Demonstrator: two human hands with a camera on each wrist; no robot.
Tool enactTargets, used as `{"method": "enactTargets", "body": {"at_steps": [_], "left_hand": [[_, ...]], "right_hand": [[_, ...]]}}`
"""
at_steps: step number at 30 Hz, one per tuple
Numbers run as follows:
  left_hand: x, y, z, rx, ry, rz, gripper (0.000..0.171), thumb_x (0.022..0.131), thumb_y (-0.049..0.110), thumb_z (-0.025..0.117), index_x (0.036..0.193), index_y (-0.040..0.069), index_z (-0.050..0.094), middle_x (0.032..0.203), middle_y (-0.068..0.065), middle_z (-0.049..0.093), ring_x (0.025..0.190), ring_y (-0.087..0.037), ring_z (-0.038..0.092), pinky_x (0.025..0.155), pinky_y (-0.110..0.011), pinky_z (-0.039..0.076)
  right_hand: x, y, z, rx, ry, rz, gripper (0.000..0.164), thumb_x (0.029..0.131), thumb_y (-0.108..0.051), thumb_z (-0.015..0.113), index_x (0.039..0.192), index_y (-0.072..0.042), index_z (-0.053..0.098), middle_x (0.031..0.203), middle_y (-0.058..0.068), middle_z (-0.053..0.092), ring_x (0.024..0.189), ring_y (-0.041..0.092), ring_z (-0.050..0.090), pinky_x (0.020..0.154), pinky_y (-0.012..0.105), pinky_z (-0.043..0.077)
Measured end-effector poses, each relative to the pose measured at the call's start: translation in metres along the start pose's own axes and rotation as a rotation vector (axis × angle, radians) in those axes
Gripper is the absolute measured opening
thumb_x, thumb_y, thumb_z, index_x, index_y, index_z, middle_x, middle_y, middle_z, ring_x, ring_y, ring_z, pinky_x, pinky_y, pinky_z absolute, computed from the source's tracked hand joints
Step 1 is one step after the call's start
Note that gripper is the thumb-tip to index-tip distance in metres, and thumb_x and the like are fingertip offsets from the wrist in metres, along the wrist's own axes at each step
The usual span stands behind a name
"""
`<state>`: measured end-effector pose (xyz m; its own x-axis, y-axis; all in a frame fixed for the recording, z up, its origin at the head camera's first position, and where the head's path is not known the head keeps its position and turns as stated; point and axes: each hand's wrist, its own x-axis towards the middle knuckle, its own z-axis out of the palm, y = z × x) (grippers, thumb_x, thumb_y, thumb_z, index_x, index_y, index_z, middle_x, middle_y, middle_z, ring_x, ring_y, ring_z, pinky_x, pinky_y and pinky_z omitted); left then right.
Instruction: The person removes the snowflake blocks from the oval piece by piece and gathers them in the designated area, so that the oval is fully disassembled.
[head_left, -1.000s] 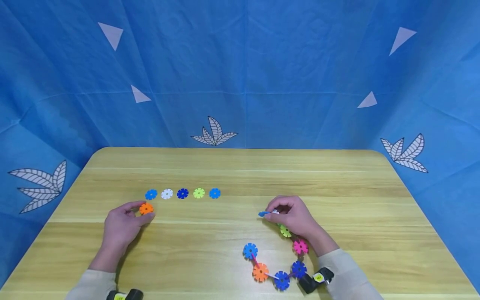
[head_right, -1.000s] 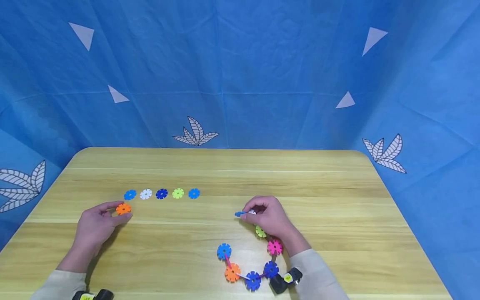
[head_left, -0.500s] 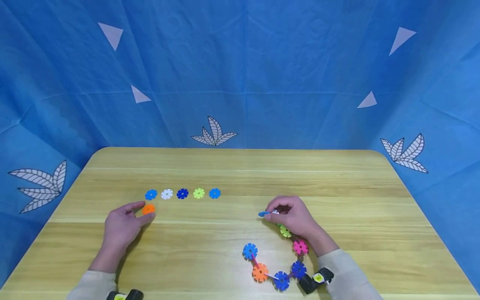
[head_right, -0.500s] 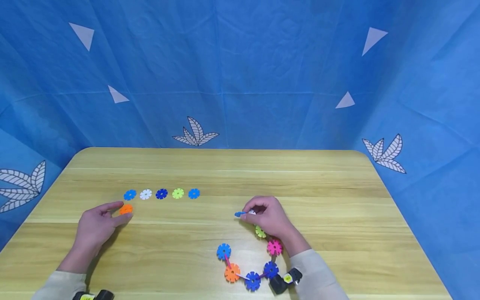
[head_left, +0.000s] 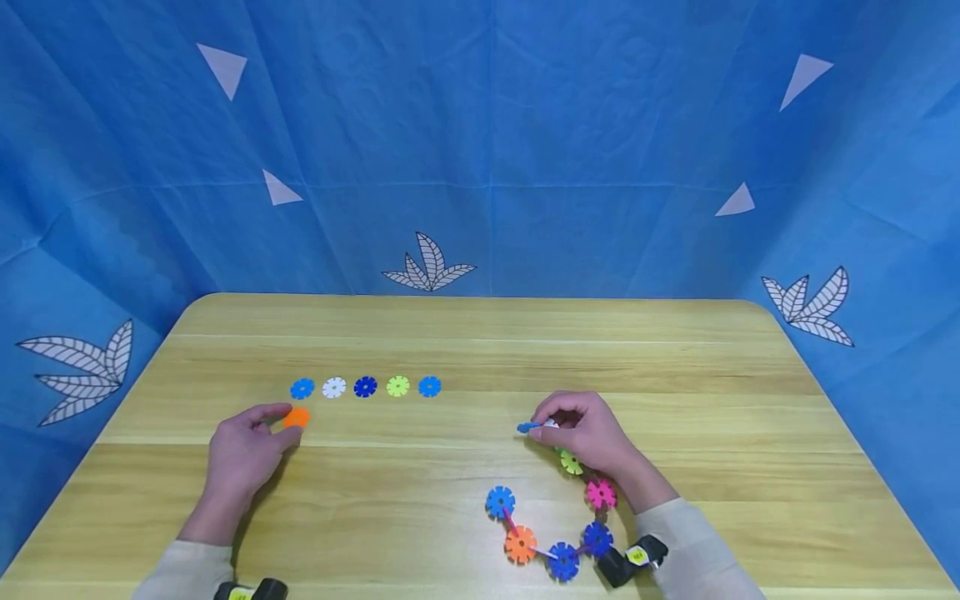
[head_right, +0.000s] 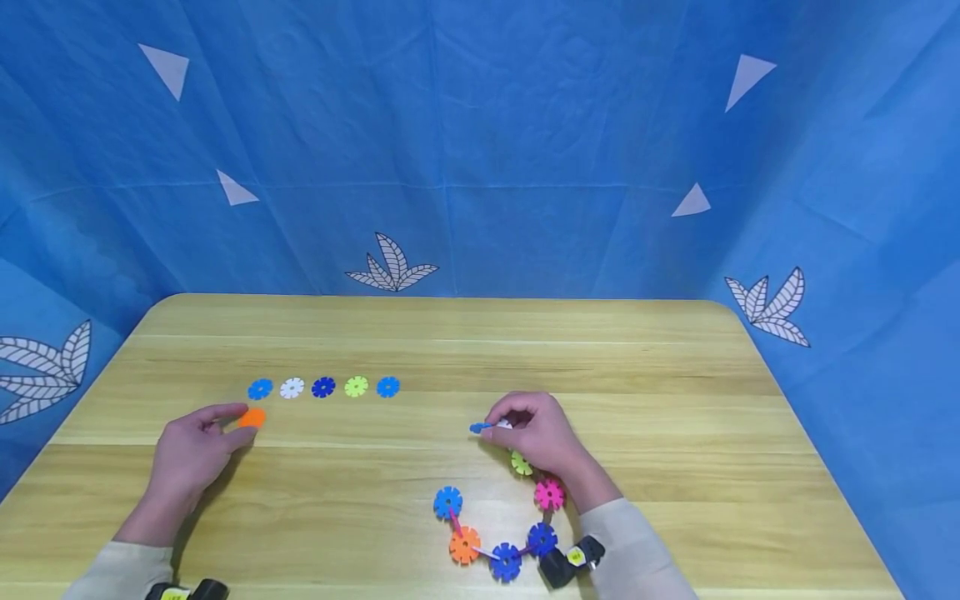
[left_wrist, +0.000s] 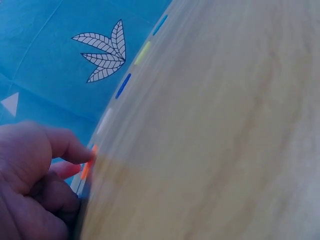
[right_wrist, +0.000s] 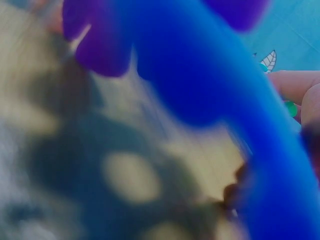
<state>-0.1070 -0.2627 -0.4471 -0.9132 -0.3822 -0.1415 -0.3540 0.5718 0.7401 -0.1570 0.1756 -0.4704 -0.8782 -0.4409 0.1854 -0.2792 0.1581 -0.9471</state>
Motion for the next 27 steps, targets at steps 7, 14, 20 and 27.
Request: {"method": "enactTargets", "body": {"at_steps": [7,14,20,27], "left_hand": [[-0.006,0.001,0.002,-0.054,0.026,0.065,0.040,0.080,0.002,0.070,0.120,0.001,0.066,0.061,-0.003,0.042,0.049,-0.018,0.041,0.046,-0.028,0.033],[-0.013,0.005,0.012,-0.077,0.070,0.123,0.033,0.076,-0.003,0.070,0.108,0.003,0.066,0.060,-0.001,0.039,0.049,-0.015,0.037,0.050,-0.028,0.034],[-0.021,0.011,0.023,-0.114,0.064,0.191,0.032,0.072,-0.010,0.069,0.101,0.001,0.067,0.059,0.000,0.038,0.050,-0.012,0.036,0.054,-0.027,0.036],[-0.034,0.020,0.042,-0.135,-0.015,0.276,0.032,0.069,-0.012,0.067,0.098,0.002,0.068,0.059,0.001,0.037,0.052,-0.011,0.035,0.057,-0.027,0.037]], "right_hand": [[0.000,-0.001,-0.001,-0.041,0.000,0.047,0.013,0.080,-0.006,0.083,0.091,-0.010,0.076,0.089,0.008,0.071,0.066,0.018,0.058,0.060,0.028,0.050],[0.000,-0.003,-0.003,-0.066,-0.043,0.080,0.034,0.074,-0.008,0.089,0.105,-0.008,0.077,0.100,0.005,0.072,0.075,0.020,0.061,0.067,0.030,0.053],[0.001,-0.004,-0.003,-0.040,-0.041,0.138,0.040,0.074,-0.006,0.089,0.110,-0.006,0.074,0.107,0.007,0.072,0.088,0.024,0.065,0.077,0.031,0.055],[0.001,-0.006,-0.002,-0.073,0.021,0.183,0.032,0.076,-0.012,0.089,0.102,-0.008,0.071,0.088,0.009,0.069,0.070,0.021,0.060,0.065,0.029,0.053]]}}
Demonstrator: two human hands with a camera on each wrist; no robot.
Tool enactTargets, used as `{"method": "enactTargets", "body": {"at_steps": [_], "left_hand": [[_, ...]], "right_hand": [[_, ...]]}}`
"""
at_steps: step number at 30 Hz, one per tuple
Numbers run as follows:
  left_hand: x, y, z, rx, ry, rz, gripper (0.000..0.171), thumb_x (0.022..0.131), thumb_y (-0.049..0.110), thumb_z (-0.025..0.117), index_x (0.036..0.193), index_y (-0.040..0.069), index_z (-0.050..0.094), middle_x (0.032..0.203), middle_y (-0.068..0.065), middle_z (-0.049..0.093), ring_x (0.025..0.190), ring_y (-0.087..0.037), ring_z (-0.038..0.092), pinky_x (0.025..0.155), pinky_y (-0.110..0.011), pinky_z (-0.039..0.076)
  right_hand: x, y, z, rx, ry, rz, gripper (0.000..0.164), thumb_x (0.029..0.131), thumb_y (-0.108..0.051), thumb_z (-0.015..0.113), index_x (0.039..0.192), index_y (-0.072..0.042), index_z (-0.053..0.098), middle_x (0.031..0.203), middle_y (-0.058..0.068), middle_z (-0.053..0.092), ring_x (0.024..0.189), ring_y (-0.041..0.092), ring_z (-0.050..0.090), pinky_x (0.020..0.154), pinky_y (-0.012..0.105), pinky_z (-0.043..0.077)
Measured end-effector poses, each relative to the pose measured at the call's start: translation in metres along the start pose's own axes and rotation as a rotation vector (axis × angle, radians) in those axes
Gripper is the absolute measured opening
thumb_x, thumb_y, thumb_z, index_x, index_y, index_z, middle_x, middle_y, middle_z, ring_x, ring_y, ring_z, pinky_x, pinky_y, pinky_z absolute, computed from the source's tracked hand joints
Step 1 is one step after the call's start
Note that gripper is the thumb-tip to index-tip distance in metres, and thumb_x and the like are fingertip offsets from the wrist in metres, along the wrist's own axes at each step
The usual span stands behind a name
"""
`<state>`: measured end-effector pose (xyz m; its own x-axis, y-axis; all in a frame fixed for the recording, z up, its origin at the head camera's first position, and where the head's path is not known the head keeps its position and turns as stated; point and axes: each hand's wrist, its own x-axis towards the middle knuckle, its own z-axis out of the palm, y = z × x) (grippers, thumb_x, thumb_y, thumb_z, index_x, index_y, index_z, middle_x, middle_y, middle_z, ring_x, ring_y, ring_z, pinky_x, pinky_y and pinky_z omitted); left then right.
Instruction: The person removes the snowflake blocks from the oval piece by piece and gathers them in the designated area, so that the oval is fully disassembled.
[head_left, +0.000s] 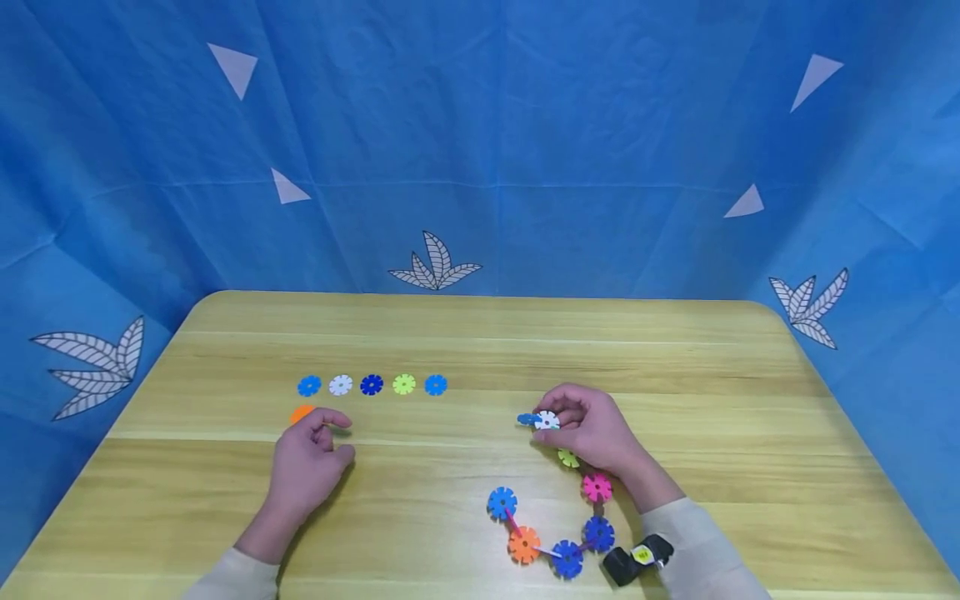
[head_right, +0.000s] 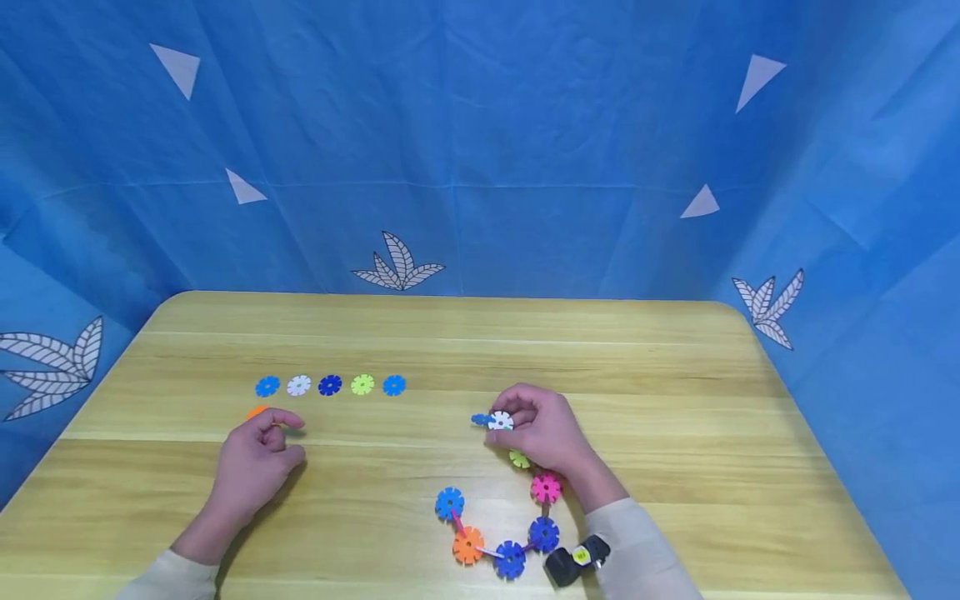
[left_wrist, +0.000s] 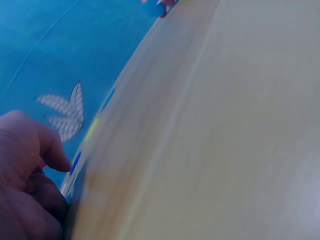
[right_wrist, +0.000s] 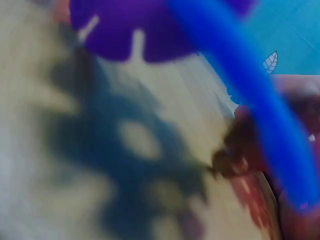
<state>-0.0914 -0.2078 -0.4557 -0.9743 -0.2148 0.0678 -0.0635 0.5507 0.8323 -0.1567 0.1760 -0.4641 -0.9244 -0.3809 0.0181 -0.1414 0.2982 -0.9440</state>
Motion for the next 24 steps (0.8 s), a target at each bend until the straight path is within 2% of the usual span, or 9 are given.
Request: {"method": "enactTargets", "body": {"at_steps": [2,6,12,17,24], "left_hand": [[-0.002,0.003,0.006,-0.008,-0.020,0.017,0.032,0.068,-0.012,0.068,0.097,0.003,0.068,0.059,0.001,0.036,0.052,-0.011,0.035,0.057,-0.027,0.037],[-0.004,0.007,0.016,-0.032,-0.038,0.027,0.033,0.068,-0.013,0.068,0.095,0.004,0.068,0.058,0.002,0.034,0.051,-0.011,0.033,0.058,-0.027,0.038],[-0.005,0.013,0.027,-0.061,-0.084,0.014,0.031,0.070,-0.012,0.068,0.096,0.004,0.068,0.058,0.001,0.035,0.051,-0.012,0.034,0.057,-0.027,0.038],[-0.004,0.020,0.036,-0.075,-0.106,0.032,0.028,0.072,-0.011,0.069,0.094,0.005,0.069,0.058,0.002,0.036,0.051,-0.012,0.035,0.056,-0.027,0.037],[-0.004,0.030,0.051,-0.113,-0.139,0.073,0.025,0.074,-0.010,0.071,0.092,0.006,0.069,0.057,0.003,0.037,0.051,-0.011,0.035,0.056,-0.027,0.037]], "right_hand": [[0.000,0.000,0.000,-0.027,0.019,0.020,0.029,0.077,-0.016,0.089,0.099,-0.010,0.072,0.082,0.008,0.066,0.068,0.020,0.059,0.063,0.029,0.051],[0.000,0.000,0.000,-0.026,0.031,0.043,0.029,0.075,-0.016,0.089,0.099,-0.009,0.074,0.083,0.007,0.068,0.073,0.022,0.064,0.065,0.031,0.054],[-0.001,0.002,-0.002,-0.008,-0.001,0.036,0.035,0.075,-0.008,0.087,0.107,-0.003,0.075,0.101,0.010,0.071,0.087,0.024,0.069,0.077,0.031,0.056],[-0.001,0.002,-0.005,0.026,-0.050,0.034,0.040,0.075,-0.001,0.084,0.113,-0.002,0.073,0.111,0.011,0.070,0.097,0.024,0.069,0.084,0.030,0.055],[0.002,0.002,-0.005,0.069,-0.048,0.008,0.038,0.076,0.003,0.083,0.109,0.003,0.065,0.096,0.013,0.068,0.087,0.023,0.067,0.078,0.030,0.056]]}}
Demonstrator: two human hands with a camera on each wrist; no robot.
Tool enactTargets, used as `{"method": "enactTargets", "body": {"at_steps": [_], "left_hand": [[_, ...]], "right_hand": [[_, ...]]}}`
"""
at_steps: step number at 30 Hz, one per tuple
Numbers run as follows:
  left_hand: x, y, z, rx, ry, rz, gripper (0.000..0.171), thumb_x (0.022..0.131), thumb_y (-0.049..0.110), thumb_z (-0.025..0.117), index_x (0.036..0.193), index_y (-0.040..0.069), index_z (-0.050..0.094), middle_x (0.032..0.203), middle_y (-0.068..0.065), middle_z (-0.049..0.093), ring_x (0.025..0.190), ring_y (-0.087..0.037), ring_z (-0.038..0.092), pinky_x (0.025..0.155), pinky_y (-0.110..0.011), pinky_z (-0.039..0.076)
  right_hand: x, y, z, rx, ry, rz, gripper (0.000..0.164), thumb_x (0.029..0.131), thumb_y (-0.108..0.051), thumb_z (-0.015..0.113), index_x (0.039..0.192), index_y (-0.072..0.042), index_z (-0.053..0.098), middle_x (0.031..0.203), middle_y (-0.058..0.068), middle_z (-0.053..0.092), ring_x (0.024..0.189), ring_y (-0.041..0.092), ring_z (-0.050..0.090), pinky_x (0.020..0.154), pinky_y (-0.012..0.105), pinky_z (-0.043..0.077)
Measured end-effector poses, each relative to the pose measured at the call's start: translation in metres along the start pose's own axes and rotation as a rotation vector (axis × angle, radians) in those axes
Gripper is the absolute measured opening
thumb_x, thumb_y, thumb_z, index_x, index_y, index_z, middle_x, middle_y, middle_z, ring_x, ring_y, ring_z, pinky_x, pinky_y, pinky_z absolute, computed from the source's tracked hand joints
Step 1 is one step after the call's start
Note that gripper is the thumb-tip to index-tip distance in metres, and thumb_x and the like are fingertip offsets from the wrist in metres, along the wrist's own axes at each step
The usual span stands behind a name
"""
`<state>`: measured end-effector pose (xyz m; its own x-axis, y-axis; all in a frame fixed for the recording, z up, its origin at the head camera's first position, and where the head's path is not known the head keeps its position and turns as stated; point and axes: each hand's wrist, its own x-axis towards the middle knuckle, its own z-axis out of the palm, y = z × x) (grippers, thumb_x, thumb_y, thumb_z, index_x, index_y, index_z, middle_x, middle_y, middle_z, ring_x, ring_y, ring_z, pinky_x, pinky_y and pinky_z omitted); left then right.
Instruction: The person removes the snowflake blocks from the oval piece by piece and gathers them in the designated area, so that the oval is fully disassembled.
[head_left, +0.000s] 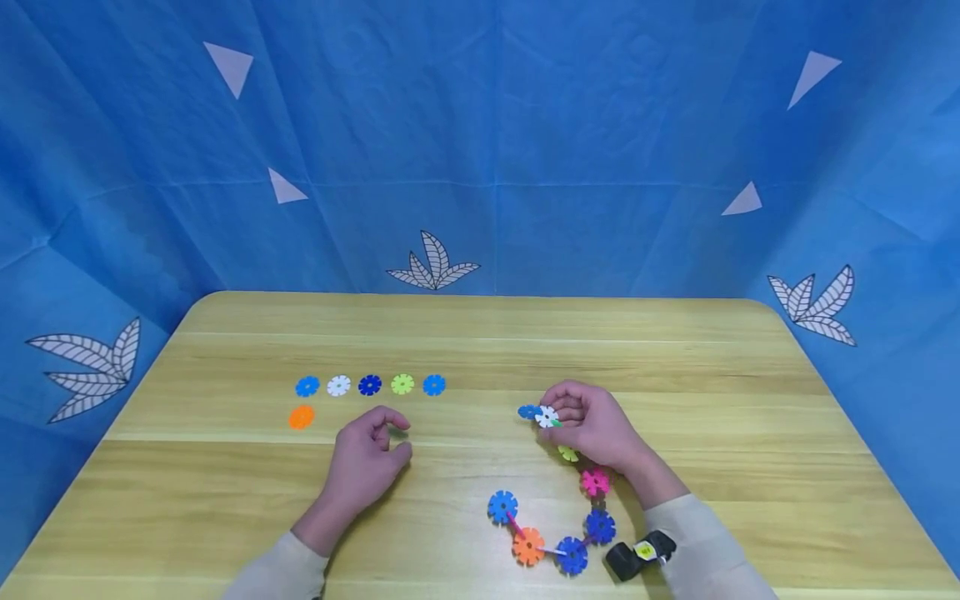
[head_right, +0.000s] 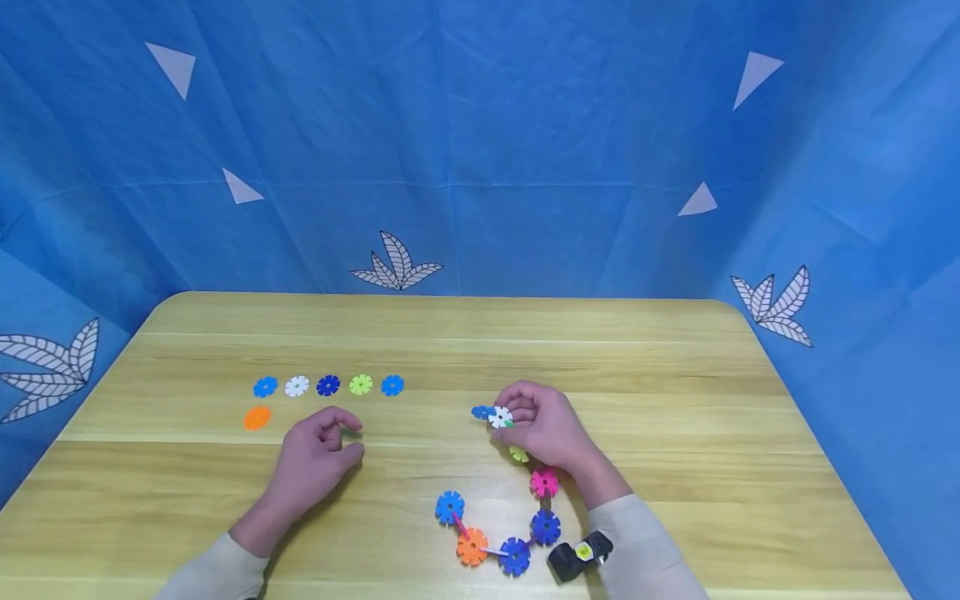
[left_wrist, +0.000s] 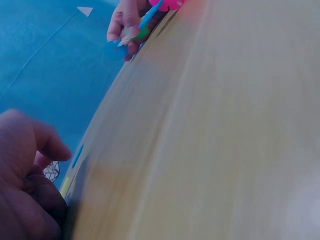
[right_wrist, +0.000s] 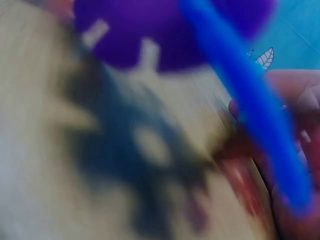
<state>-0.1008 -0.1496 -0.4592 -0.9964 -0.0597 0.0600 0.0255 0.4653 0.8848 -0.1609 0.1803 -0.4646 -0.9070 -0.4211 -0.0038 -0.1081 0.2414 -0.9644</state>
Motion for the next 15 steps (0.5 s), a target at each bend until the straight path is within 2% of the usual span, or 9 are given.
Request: {"method": "enactTargets", "body": {"at_steps": [5,10,15], "left_hand": [[0.003,0.005,0.011,-0.013,-0.018,0.006,0.024,0.075,-0.008,0.073,0.092,0.008,0.069,0.056,0.003,0.037,0.051,-0.012,0.035,0.056,-0.027,0.038],[0.005,0.010,0.021,-0.031,-0.053,0.000,0.023,0.076,-0.005,0.074,0.094,0.009,0.069,0.056,0.004,0.037,0.050,-0.011,0.035,0.056,-0.027,0.038],[0.007,0.015,0.032,-0.052,-0.087,0.032,0.022,0.077,-0.005,0.075,0.094,0.008,0.069,0.055,0.005,0.038,0.049,-0.010,0.035,0.055,-0.028,0.039]], "right_hand": [[0.001,0.000,0.004,0.017,0.005,-0.034,0.036,0.077,-0.003,0.085,0.108,0.001,0.066,0.095,0.014,0.066,0.085,0.024,0.064,0.077,0.031,0.055],[0.001,0.002,0.006,-0.010,-0.008,-0.062,0.034,0.078,-0.007,0.085,0.109,-0.003,0.072,0.097,0.012,0.067,0.084,0.025,0.064,0.075,0.032,0.055],[0.000,0.001,0.007,-0.031,-0.030,-0.059,0.035,0.079,-0.007,0.084,0.112,-0.003,0.072,0.094,0.010,0.068,0.081,0.024,0.062,0.073,0.031,0.054]]}}
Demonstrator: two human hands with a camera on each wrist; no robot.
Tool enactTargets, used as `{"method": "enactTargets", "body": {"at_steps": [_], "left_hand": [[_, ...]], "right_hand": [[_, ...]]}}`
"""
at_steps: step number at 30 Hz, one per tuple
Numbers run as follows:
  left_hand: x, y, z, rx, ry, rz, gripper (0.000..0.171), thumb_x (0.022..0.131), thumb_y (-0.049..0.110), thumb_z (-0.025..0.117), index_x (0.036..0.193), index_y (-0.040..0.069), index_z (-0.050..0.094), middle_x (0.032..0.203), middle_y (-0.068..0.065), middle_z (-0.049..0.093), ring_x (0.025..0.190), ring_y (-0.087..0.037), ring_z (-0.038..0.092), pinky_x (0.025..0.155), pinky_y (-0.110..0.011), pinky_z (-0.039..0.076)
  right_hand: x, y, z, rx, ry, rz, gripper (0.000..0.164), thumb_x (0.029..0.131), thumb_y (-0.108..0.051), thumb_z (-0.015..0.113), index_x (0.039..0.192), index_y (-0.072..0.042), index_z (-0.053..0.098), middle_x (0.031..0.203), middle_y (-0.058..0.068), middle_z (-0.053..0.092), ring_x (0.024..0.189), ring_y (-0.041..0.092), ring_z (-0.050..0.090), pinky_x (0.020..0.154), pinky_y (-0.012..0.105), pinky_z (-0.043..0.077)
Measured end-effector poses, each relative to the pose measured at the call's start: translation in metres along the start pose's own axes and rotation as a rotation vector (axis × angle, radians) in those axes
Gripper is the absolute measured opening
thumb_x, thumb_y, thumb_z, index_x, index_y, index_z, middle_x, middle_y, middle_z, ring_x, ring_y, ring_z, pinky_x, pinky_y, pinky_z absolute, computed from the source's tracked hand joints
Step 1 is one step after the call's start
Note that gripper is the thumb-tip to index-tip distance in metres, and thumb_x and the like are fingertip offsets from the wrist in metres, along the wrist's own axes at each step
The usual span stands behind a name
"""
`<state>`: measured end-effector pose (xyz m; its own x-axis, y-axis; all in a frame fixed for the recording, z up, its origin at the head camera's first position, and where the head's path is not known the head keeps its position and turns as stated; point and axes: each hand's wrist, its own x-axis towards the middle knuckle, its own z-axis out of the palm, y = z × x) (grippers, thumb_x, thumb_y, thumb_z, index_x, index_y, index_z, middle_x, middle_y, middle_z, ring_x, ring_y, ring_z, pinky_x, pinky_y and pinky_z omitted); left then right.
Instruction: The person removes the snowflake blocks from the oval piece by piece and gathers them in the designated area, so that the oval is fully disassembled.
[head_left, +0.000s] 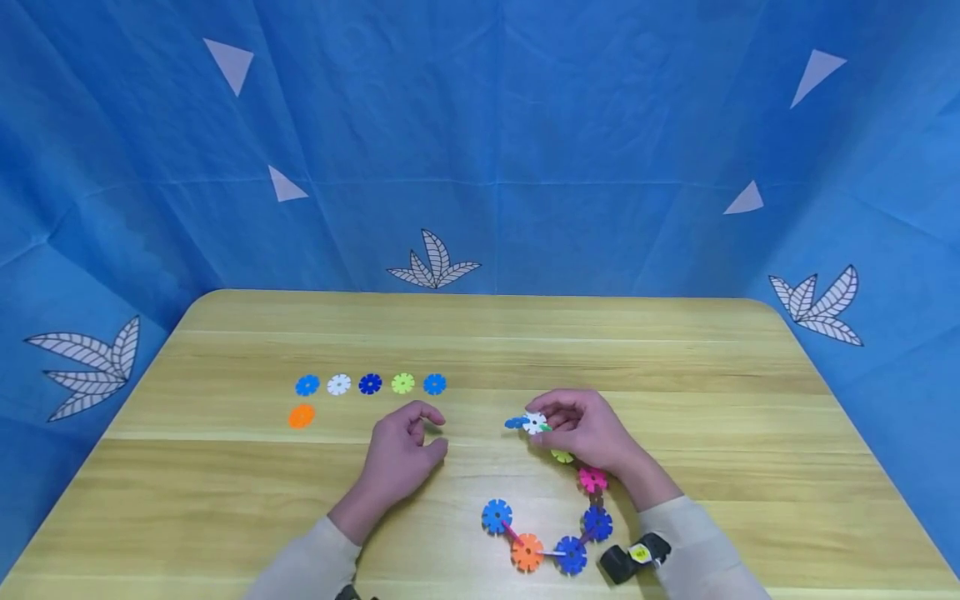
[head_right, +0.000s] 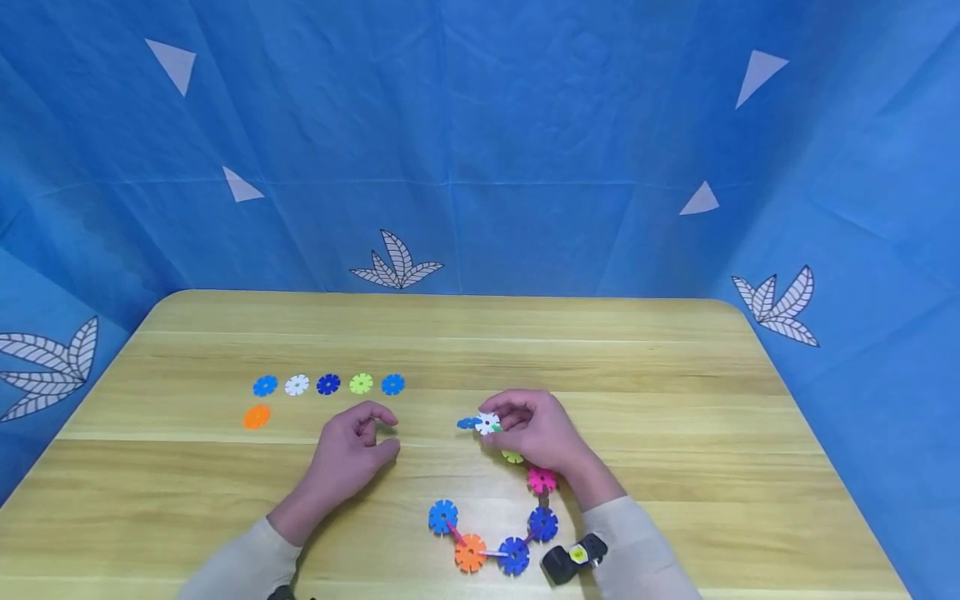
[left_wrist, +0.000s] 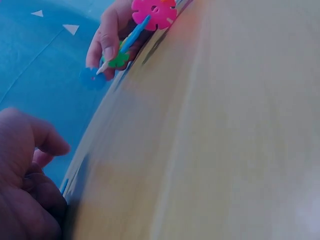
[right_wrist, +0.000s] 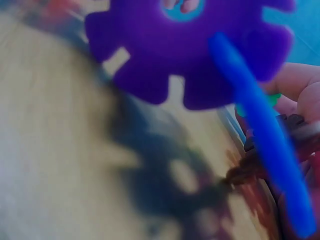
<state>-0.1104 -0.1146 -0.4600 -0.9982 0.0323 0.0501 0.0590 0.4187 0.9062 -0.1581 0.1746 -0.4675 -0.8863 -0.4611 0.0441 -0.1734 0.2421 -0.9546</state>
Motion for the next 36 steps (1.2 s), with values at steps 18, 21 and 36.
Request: {"method": "enactTargets", "body": {"at_steps": [18,21,36], "left_hand": [[0.016,0.022,0.051,0.030,-0.102,0.100,0.018,0.083,0.008,0.079,0.099,0.008,0.072,0.055,0.006,0.038,0.047,-0.006,0.033,0.047,-0.024,0.034],[0.018,0.022,0.056,0.028,-0.102,0.114,0.016,0.083,0.008,0.079,0.097,0.009,0.072,0.055,0.007,0.039,0.047,-0.006,0.034,0.047,-0.023,0.034],[0.021,0.025,0.068,0.039,-0.117,0.147,0.005,0.089,0.012,0.076,0.094,0.011,0.076,0.050,0.008,0.037,0.043,-0.003,0.030,0.043,-0.021,0.028]], "right_hand": [[0.001,-0.001,-0.001,-0.030,0.001,0.030,0.035,0.077,0.001,0.079,0.111,-0.004,0.072,0.097,0.010,0.067,0.086,0.027,0.063,0.076,0.031,0.055],[0.001,-0.001,0.000,-0.023,0.009,0.030,0.035,0.075,0.004,0.077,0.108,-0.002,0.070,0.094,0.011,0.066,0.084,0.026,0.063,0.075,0.031,0.056],[0.003,0.004,0.000,-0.004,-0.003,0.001,0.034,0.074,0.005,0.077,0.106,0.000,0.067,0.091,0.012,0.065,0.080,0.025,0.063,0.072,0.031,0.056]]}}
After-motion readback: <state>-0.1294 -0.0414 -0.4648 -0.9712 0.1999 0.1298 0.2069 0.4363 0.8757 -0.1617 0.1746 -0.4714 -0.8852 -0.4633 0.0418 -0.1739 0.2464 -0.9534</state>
